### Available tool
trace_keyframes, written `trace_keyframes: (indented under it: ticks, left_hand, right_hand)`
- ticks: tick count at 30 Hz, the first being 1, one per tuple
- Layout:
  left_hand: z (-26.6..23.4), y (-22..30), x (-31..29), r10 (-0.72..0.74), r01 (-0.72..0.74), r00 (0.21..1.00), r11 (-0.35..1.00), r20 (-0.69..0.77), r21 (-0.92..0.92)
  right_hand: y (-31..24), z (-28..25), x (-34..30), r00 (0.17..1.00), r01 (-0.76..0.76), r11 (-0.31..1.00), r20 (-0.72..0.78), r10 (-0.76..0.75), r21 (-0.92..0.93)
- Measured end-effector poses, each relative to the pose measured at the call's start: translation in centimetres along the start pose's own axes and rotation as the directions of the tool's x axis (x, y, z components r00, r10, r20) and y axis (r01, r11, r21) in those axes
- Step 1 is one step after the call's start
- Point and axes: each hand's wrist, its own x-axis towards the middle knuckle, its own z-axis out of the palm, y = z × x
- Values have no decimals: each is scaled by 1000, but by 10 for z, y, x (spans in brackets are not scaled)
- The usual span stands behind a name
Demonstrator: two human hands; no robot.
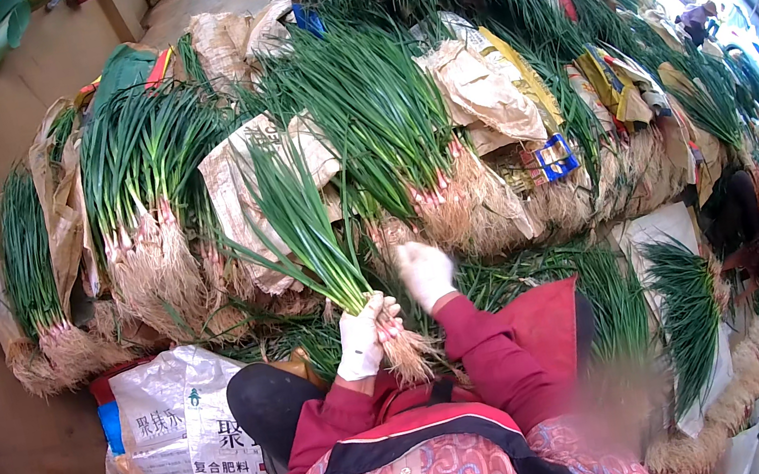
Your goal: The person sorts bunches of green onions or leeks by hand, picking up individual bunches from a large pile, cleaning or adjusting the stalks, and placing them back down in organized rows.
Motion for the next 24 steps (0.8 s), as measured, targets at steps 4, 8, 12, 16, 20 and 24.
trace_keyframes:
  ticks: [4,8,12,16,20,24]
  left_hand:
    - [-4,11,-2,33,-23,994,995,102,-99]
    - [4,27,-9,65,-1,965,970,256,-243]
    - [5,19,4,-54,97,949,988,310,-123]
    - [8,13,13,-26,104,931,975,363,-198]
    - [1,15,16,-12,75,947,981,322,-182]
    - [1,8,20,51,-6,972,982,229,-189]
  right_hand:
    - [44,-1,-1,853,303,890,513,-94,-340]
    - [31,-19,4,726,222,882,674,135,-416]
    - [-3,-46,56,979,193,976,-43,-199,-104]
    - [11,-41,106,996,91,927,17,-91,-364]
    - [-14,-62,90,989,100,987,120,-85,-125]
    - [-10,-68,17,925,37,925,338,-176,379]
